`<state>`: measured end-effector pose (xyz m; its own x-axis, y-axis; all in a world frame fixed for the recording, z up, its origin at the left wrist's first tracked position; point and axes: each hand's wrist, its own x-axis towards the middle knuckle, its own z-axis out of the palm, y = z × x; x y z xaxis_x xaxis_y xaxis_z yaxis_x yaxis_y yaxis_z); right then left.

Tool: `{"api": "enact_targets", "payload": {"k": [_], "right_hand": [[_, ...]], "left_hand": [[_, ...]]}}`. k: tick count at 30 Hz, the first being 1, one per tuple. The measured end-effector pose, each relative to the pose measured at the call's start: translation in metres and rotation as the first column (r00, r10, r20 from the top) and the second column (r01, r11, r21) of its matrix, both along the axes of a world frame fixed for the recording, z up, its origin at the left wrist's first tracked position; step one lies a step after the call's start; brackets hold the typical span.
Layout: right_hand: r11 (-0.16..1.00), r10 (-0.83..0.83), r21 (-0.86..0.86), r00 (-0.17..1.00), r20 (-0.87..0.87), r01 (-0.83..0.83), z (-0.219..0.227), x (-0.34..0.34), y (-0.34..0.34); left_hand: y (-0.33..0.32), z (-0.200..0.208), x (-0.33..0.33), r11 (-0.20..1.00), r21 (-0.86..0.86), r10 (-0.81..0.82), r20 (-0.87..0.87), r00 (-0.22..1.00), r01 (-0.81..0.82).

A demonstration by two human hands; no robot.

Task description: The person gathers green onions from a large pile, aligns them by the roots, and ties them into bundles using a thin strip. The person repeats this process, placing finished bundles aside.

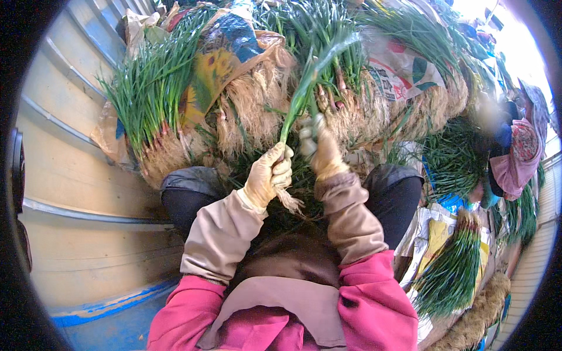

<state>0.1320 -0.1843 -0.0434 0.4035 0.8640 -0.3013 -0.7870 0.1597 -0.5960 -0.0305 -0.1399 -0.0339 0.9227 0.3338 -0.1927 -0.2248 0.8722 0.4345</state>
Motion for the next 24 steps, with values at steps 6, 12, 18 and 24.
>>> {"api": "enact_targets", "payload": {"k": [6, 12, 18, 24], "right_hand": [[0.987, 0.163, -0.056, 0.956, 0.246, -0.154, -0.007, -0.037, -0.009], [0.979, -0.154, -0.061, 0.897, 0.414, 0.197, -0.042, -0.041, 0.005], [0.938, -0.127, -0.267, 0.937, 0.325, 0.22, -0.029, -0.004, -0.01], [0.487, 0.829, -0.869, -0.266, 0.492, -0.09, -0.057, -0.038, -0.046]], "left_hand": [[-0.004, -0.011, 0.01, 0.998, -0.058, 0.026, -0.211, 0.977, -0.039], [-0.008, -0.027, 0.02, 0.978, 0.159, 0.187, -0.397, 0.898, -0.134], [-0.015, -0.019, 0.006, 1.0, 0.0, -0.017, -0.267, 0.964, 0.018], [-0.011, -0.01, 0.005, 0.99, 0.037, 0.139, -0.154, 0.978, -0.135]]}}
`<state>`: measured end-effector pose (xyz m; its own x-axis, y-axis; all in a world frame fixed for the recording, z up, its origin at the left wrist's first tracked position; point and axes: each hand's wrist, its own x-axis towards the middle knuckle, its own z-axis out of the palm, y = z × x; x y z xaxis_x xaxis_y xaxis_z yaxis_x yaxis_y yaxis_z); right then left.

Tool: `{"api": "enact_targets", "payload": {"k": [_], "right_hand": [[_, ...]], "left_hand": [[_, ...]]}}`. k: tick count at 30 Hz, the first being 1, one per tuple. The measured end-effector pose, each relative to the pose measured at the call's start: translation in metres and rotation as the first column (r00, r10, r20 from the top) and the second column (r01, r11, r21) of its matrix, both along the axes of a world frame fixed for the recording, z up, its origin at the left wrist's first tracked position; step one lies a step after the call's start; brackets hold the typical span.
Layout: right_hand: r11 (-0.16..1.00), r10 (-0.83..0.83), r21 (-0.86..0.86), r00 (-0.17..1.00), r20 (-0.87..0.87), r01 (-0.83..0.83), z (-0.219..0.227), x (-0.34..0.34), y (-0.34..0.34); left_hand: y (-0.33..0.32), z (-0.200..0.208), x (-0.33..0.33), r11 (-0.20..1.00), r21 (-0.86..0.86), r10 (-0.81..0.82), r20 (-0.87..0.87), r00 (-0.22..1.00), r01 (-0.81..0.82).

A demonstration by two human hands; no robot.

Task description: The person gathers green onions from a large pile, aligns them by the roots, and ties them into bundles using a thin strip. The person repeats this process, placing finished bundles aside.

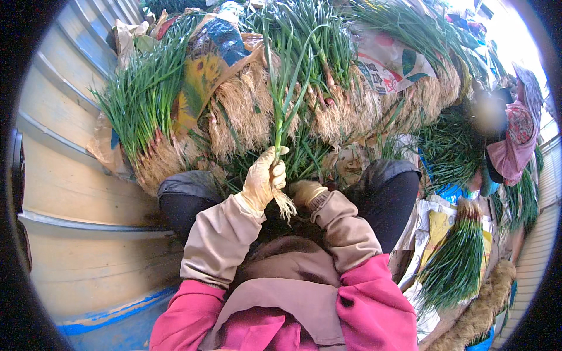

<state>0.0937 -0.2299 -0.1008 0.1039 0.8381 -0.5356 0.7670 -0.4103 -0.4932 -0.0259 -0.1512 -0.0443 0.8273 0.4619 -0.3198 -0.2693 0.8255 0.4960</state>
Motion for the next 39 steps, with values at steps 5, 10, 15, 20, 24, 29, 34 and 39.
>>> {"api": "enact_targets", "payload": {"k": [5, 10, 15, 20, 24, 29, 34, 39], "right_hand": [[0.613, -0.17, 0.251, 0.435, -0.884, 0.75, 0.031, 0.032, 0.019], [0.509, -0.2, -0.047, 0.065, -0.978, 0.859, 0.033, 0.024, 0.047], [0.446, -0.094, -0.235, -0.215, -0.972, 0.864, 0.025, 0.019, 0.053], [0.486, -0.14, -0.375, -0.353, -0.925, 0.789, 0.018, 0.018, 0.058], [0.473, -0.143, -0.506, -0.504, -0.852, 0.721, 0.014, 0.029, 0.066], [0.747, -0.431, 0.1, 0.594, -0.679, 0.657, -0.021, 0.04, 0.052], [0.824, -0.303, 0.387, 0.899, -0.314, 0.413, -0.029, 0.061, 0.011], [0.607, -0.143, 0.511, 0.716, -0.683, 0.609, 0.034, 0.035, 0.042]], "left_hand": [[-0.001, -0.01, 0.008, 0.991, 0.123, 0.074, -0.188, 0.979, -0.051], [0.0, -0.013, 0.012, 0.994, 0.104, 0.045, -0.161, 0.986, -0.028], [-0.002, -0.021, 0.015, 0.967, 0.249, 0.115, -0.279, 0.953, -0.044], [0.001, -0.007, 0.013, 1.0, 0.021, -0.004, -0.139, 0.99, 0.007], [-0.002, -0.002, 0.013, 0.99, -0.081, -0.113, -0.013, 0.993, 0.112], [0.008, 0.003, 0.008, 0.998, -0.049, -0.045, 0.055, 0.997, 0.048], [0.012, 0.0, 0.01, 0.999, 0.015, 0.033, -0.056, 0.998, -0.032], [0.013, 0.002, 0.008, 1.0, -0.021, -0.022, -0.066, 0.998, 0.021]]}}
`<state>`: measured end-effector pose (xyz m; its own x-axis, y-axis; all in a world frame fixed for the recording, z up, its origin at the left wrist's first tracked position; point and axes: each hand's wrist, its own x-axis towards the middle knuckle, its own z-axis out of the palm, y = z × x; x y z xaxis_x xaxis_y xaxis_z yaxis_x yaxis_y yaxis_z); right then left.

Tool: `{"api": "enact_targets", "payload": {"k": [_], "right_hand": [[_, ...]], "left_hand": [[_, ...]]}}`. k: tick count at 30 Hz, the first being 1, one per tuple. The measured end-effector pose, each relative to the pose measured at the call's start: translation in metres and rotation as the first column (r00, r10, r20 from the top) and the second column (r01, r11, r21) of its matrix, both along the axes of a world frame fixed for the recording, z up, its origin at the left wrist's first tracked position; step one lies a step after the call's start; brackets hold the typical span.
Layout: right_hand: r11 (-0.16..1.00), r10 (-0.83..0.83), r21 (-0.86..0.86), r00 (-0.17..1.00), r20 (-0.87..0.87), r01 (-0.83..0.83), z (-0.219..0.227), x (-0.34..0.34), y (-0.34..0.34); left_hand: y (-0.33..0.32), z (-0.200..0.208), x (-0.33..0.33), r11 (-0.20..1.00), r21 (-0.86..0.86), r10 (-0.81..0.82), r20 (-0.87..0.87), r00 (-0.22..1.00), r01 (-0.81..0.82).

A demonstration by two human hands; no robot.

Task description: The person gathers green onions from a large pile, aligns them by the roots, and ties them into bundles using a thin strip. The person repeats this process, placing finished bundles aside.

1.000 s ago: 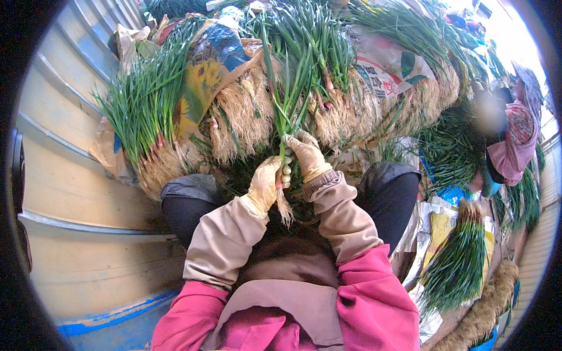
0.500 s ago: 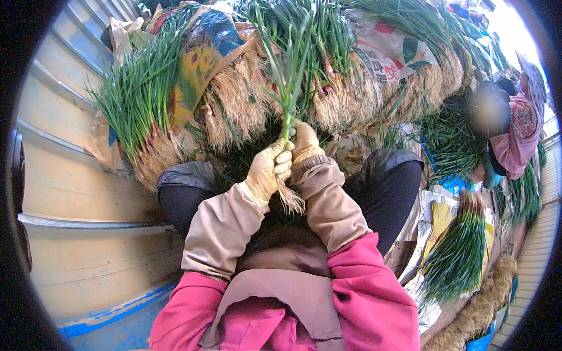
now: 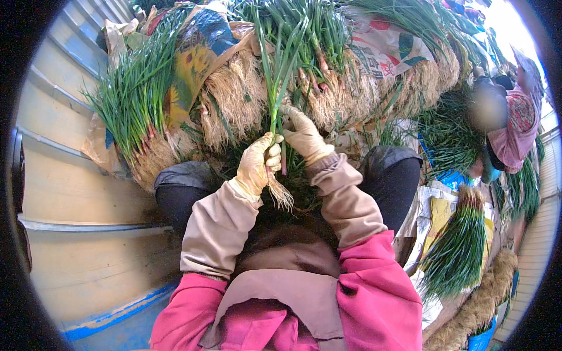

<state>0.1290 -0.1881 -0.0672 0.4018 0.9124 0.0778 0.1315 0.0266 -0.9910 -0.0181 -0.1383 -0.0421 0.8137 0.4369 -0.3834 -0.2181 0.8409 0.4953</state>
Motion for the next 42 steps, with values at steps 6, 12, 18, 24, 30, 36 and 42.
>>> {"api": "enact_targets", "payload": {"k": [6, 12, 18, 24, 30, 36, 42], "right_hand": [[0.834, 0.419, -0.54, 0.77, 0.481, -0.116, -0.009, 0.004, -0.004], [0.995, -0.001, -0.091, 0.93, -0.366, -0.035, 0.023, 0.003, -0.012], [0.999, 0.015, 0.039, 0.938, 0.346, -0.03, 0.012, -0.008, 0.011], [0.977, -0.004, 0.138, 0.661, -0.751, 0.163, 0.001, 0.001, 0.013], [0.852, -0.464, 0.171, 0.865, -0.193, 0.495, 0.041, 0.051, 0.01], [0.86, -0.288, -0.143, 0.696, 0.658, 0.491, 0.018, 0.082, 0.029], [0.883, -0.285, 0.214, 0.839, -0.463, 0.418, 0.081, 0.053, -0.006]], "left_hand": [[0.005, -0.001, -0.001, 1.0, -0.003, -0.016, 0.078, 0.997, 0.017], [-0.001, -0.002, -0.001, 0.996, 0.093, -0.009, -0.039, 0.999, 0.012], [-0.004, 0.002, 0.006, 0.956, 0.292, 0.11, -0.275, 0.955, -0.026], [0.002, 0.004, 0.002, 0.997, 0.06, -0.042, 0.002, 0.999, 0.042], [0.01, 0.009, 0.007, 0.999, -0.003, -0.037, 0.35, 0.936, 0.041], [0.008, -0.005, 0.025, 0.998, 0.031, -0.059, 0.207, 0.977, 0.054], [0.012, 0.003, 0.025, 0.991, 0.126, 0.016, 0.162, 0.987, -0.037]]}}
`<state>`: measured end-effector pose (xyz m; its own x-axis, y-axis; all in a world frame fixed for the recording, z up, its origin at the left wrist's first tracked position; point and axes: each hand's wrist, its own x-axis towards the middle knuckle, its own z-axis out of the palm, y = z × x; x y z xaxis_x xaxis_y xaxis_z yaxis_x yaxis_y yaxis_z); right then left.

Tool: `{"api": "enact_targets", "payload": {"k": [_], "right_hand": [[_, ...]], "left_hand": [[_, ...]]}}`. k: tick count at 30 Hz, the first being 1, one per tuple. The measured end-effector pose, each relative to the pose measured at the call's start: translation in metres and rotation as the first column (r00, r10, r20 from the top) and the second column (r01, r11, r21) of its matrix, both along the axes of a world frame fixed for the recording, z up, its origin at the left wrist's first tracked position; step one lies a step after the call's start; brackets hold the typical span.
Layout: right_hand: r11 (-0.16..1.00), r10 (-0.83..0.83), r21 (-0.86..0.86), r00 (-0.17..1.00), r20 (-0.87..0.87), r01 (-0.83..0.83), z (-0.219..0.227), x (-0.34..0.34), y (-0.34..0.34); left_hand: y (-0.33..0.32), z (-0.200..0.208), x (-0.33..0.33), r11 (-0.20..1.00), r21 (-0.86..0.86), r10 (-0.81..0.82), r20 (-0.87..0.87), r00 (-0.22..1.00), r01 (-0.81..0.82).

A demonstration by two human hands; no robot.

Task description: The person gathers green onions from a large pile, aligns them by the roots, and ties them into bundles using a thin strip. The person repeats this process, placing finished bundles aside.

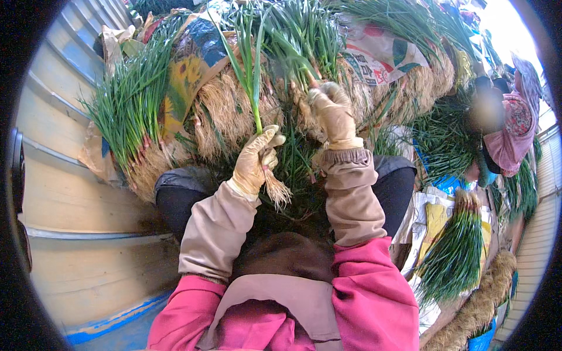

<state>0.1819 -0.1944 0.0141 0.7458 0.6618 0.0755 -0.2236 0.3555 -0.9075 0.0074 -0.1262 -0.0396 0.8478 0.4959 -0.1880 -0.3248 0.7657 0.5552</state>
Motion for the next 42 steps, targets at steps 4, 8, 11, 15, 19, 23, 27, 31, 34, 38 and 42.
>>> {"api": "enact_targets", "payload": {"k": [4, 8, 11, 15, 19, 23, 27, 31, 34, 38, 42], "right_hand": [[0.928, 0.08, -0.371, 0.947, 0.31, 0.043, -0.06, -0.021, -0.013], [0.908, 0.216, -0.418, 0.84, 0.497, 0.014, -0.075, -0.075, -0.032], [0.919, 0.255, -0.381, 0.887, 0.386, -0.098, -0.094, -0.089, -0.036], [0.884, 0.356, -0.319, 0.934, -0.012, -0.341, -0.147, -0.064, -0.039], [0.867, 0.413, -0.067, 0.787, -0.457, -0.494, -0.138, -0.048, -0.047], [0.785, 0.613, 0.369, 0.709, -0.349, -0.497, -0.069, -0.064, -0.008], [0.993, 0.054, 0.115, 0.895, -0.442, -0.003, -0.088, -0.064, 0.038], [1.0, -0.016, -0.016, 0.753, -0.658, 0.007, -0.084, -0.051, 0.042], [0.994, 0.111, 0.077, 0.659, -0.744, -0.081, -0.07, -0.053, 0.051], [0.996, 0.009, -0.06, 0.72, -0.694, -0.07, -0.085, -0.026, 0.069], [0.602, 0.686, 0.539, -0.037, -0.727, 0.59, -0.088, -0.005, 0.036]], "left_hand": [[-0.001, 0.006, 0.002, 0.998, 0.01, 0.057, -0.137, 0.989, -0.056], [-0.002, -0.001, 0.004, 0.988, 0.153, 0.054, -0.214, 0.975, -0.021], [0.002, -0.012, 0.0, 0.96, 0.268, -0.014, -0.256, 0.966, 0.085], [-0.008, -0.012, -0.002, 0.99, 0.132, 0.066, -0.182, 0.981, -0.042], [0.002, -0.007, -0.016, 0.972, 0.234, 0.074, -0.251, 0.965, -0.014], [-0.005, -0.002, -0.016, 0.989, 0.145, 0.046, -0.267, 0.963, -0.007], [-0.003, -0.012, -0.02, 0.975, 0.224, 0.081, -0.333, 0.939, -0.005], [-0.005, -0.019, -0.023, 0.943, 0.309, 0.005, -0.39, 0.921, 0.126], [-0.008, -0.029, -0.025, 0.954, 0.283, 0.003, -0.328, 0.945, 0.095], [-0.009, -0.017, -0.028, 0.978, 0.195, -0.022, -0.278, 0.96, 0.079], [-0.015, 0.008, -0.04, 0.981, 0.107, -0.153, -0.105, 0.983, 0.164]]}}
